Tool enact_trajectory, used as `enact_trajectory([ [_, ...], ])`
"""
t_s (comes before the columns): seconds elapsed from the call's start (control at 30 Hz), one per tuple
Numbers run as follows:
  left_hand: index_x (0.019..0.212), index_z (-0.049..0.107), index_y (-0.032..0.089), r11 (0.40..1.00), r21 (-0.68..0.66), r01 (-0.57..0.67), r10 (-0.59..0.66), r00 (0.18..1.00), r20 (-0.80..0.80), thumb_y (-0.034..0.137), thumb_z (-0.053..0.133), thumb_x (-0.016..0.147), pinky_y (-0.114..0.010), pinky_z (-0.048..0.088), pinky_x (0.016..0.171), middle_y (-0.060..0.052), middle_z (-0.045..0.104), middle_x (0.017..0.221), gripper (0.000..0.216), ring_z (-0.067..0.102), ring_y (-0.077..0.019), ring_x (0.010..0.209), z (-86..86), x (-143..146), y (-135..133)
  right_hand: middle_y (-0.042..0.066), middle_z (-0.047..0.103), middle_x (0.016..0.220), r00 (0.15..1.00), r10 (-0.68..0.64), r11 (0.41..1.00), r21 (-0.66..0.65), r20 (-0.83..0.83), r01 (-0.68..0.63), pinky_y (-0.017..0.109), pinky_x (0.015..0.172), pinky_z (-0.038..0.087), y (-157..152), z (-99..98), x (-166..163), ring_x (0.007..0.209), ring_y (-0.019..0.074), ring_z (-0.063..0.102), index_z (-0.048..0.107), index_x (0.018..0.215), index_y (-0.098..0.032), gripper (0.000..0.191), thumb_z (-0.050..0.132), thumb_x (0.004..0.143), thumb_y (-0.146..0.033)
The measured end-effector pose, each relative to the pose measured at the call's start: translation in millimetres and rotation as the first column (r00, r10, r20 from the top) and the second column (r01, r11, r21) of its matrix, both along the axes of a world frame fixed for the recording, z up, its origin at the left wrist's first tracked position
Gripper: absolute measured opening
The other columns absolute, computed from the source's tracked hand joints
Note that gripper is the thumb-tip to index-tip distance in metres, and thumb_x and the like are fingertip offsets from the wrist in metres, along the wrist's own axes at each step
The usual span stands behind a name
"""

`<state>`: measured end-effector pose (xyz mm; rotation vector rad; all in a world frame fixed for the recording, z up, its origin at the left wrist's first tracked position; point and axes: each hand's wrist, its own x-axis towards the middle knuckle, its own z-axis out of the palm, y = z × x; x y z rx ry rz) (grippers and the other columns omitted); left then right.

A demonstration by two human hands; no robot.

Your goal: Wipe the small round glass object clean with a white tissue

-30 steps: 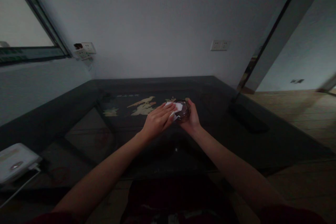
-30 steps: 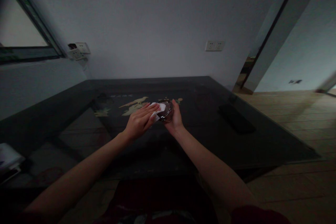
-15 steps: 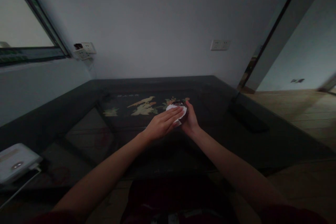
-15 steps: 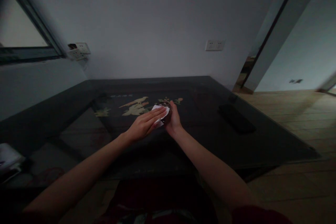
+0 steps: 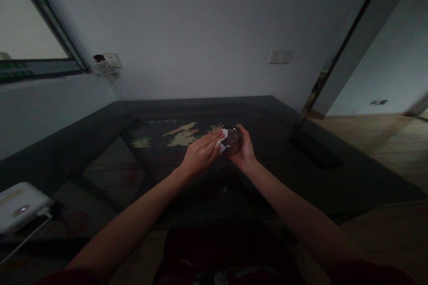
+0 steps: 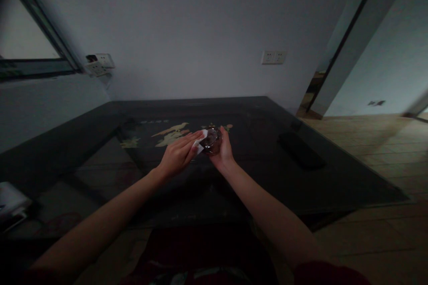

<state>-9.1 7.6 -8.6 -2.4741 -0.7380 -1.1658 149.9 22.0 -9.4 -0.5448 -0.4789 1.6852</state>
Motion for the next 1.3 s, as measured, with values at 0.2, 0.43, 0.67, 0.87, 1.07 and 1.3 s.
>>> enact_trajectory([
  [0.2,0.133,0.051,0.015,0.988,0.057,0.143,-0.142,0.990,-0.027,0.017,0.043,0.095,-0.041,0.045,0.108,-0.011,0.062,0.129,0.039,0.054,-0.0195,0.125,-1.9,6.4,-9.0,0.002,0.069,0.064,0.998,-0.052,0.999,0.010,0.026,0.051,0.032,0.065,0.052,4.3,-5.1,2.0,0.062,0.0178,0.063,0.067,0.073,-0.021,0.036,0.047,0.086,-0.049],
  [0.43,0.139,0.044,0.016,0.997,-0.010,0.081,-0.081,0.995,-0.065,0.020,0.037,0.097,-0.042,0.040,0.111,-0.011,0.055,0.137,0.042,0.047,-0.0186,0.131,-1.7,11.4,-8.3,0.004,0.073,0.080,0.997,0.047,0.999,0.024,0.068,-0.049,0.027,0.073,0.051,-2.6,-14.9,-11.8,0.076,0.0165,0.067,0.068,0.082,-0.017,0.034,0.051,0.085,-0.047],
  [0.67,0.135,0.049,0.016,0.999,-0.044,-0.024,0.023,1.000,-0.015,0.021,0.035,0.097,-0.043,0.043,0.109,-0.010,0.058,0.134,0.040,0.051,-0.0198,0.128,-3.0,5.8,2.6,-0.001,0.072,0.074,0.999,0.028,1.000,0.001,0.019,-0.028,0.028,0.066,0.050,-3.1,-7.8,-9.0,0.069,0.0159,0.066,0.068,0.084,-0.022,0.027,0.054,0.084,-0.045],
  [0.87,0.126,0.057,0.014,0.999,0.017,0.039,-0.040,0.999,0.032,0.018,0.039,0.095,-0.041,0.047,0.106,-0.011,0.064,0.126,0.036,0.058,-0.0202,0.121,-1.4,2.4,-0.7,0.002,0.070,0.067,0.999,-0.046,0.999,-0.014,0.005,0.046,0.033,0.071,0.053,-3.7,4.1,-2.3,0.077,0.0206,0.068,0.067,0.076,-0.021,0.034,0.047,0.088,-0.045],
  [1.07,0.127,0.057,0.017,0.989,0.049,0.139,-0.140,0.990,0.017,0.016,0.041,0.094,-0.041,0.048,0.106,-0.009,0.065,0.124,0.036,0.059,-0.0185,0.119,-1.1,3.7,-8.3,0.000,0.069,0.064,0.996,-0.086,0.995,0.047,0.005,0.086,0.030,0.066,0.053,1.0,1.5,1.2,0.066,0.0175,0.066,0.065,0.072,-0.022,0.032,0.049,0.087,-0.046],
  [1.3,0.138,0.045,0.014,0.982,-0.003,0.190,-0.189,0.980,-0.055,0.018,0.036,0.097,-0.041,0.042,0.110,-0.012,0.056,0.136,0.042,0.047,-0.0185,0.131,-1.1,10.2,-10.4,0.002,0.071,0.072,0.996,0.002,0.999,0.041,0.084,-0.005,0.027,0.069,0.052,-1.8,-15.0,-10.3,0.068,0.0160,0.066,0.068,0.077,-0.019,0.036,0.054,0.083,-0.052],
])
